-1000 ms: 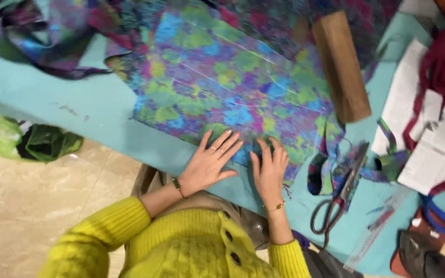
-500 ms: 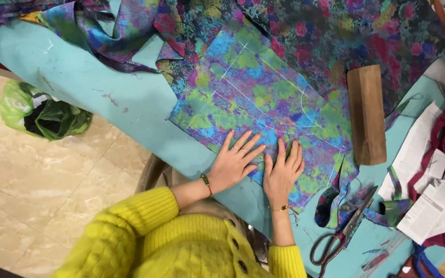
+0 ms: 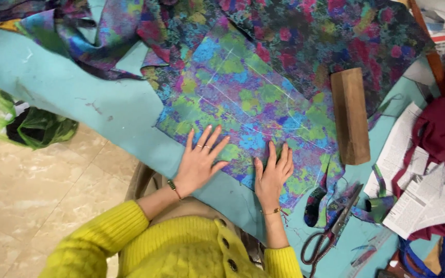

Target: The person marks a colorful floral fabric with chalk using a ruler, then cuts along the marked lines with scissors. They also use a wooden block to press the fabric flat on the table.

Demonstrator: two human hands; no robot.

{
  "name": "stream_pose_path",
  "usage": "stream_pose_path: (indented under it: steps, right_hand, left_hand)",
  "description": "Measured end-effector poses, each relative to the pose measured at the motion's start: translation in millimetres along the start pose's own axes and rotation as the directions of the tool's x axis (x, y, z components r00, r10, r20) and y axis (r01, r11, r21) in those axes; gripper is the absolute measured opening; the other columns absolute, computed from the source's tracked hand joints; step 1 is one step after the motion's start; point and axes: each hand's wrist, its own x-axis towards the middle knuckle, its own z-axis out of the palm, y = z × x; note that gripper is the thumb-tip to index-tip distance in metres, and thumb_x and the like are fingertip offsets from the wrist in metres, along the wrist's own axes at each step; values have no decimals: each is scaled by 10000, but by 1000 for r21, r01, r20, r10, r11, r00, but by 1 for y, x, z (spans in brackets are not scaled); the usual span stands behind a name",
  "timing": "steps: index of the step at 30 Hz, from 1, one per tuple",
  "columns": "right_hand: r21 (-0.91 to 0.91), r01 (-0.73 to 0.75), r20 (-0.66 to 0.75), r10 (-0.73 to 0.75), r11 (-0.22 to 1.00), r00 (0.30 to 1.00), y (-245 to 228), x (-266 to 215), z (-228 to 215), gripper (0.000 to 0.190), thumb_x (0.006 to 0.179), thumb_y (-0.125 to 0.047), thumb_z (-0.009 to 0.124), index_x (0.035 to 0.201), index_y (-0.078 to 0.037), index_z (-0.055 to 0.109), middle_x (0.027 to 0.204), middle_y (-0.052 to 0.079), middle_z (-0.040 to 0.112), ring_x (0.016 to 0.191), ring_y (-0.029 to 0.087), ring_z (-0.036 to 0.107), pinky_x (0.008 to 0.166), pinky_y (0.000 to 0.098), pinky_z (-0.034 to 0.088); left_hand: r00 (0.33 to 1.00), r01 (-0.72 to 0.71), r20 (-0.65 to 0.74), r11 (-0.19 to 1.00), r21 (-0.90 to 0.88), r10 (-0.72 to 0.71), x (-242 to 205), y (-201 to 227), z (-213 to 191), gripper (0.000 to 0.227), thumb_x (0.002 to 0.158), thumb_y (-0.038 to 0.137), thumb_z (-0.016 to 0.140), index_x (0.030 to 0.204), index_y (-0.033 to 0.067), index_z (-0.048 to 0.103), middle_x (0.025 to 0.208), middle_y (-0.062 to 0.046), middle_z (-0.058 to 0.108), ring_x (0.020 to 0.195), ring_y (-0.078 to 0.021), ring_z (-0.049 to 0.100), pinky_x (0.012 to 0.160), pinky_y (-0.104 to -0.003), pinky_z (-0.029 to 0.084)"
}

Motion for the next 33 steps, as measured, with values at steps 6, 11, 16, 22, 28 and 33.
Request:
stream_pose_path:
  steps: [6,11,16,22,28,33]
  right_hand:
    - [-217,-55,-209,9,975,978,86,90,-47,617,1059,-527,536,1531,-139,449,1565,251,354,1459,469,293,1109,628,236]
    - [-158,-238,-52,232,958,971,176,163,-62,864,936,-485,807,1564,-88,366,1444,268,450,1341,481,443,1076,648,221]
    - [-28,-336,-24,336,941,942,202,184,-54,924,833,-523,893,1497,-74,434,1392,233,496,1322,462,471,1028,670,261]
    - [106,-199,-139,213,974,967,170,167,-83,799,835,-301,967,1396,11,492,1257,234,498,1242,481,461,1000,681,297]
    - [208,62,-24,-58,976,998,73,110,-136,836,749,-234,963,1392,58,515,1202,269,521,1148,481,516,1011,577,412]
    - [221,109,190,-153,969,970,34,68,-105,879,621,-278,991,1363,-21,596,1171,200,608,1139,399,577,1028,517,455]
  left_hand:
    - [999,-3,44,1000,-7,3,3,1,-8,646,1022,547,453,1584,234,397,1686,-94,308,1564,-303,239,1226,-639,137]
    - [999,12,53,1000,21,-13,3,1,-8,640,1052,538,402,1608,225,351,1717,-85,230,1583,-294,184,1230,-635,110]
    - [998,15,53,1000,23,-16,4,3,-10,645,1057,540,398,1610,212,347,1718,-91,226,1584,-290,181,1233,-624,114]
    - [998,19,59,999,29,-20,5,2,-9,669,1054,545,405,1612,182,338,1721,-96,211,1587,-290,168,1236,-630,102]
    - [998,25,64,1000,13,-26,1,-1,-8,677,1052,521,431,1614,158,325,1724,-92,204,1589,-288,163,1216,-670,86]
    - [995,75,59,997,26,-77,-7,-17,-14,682,1043,493,465,1609,137,336,1715,-108,240,1579,-312,178,1172,-731,79]
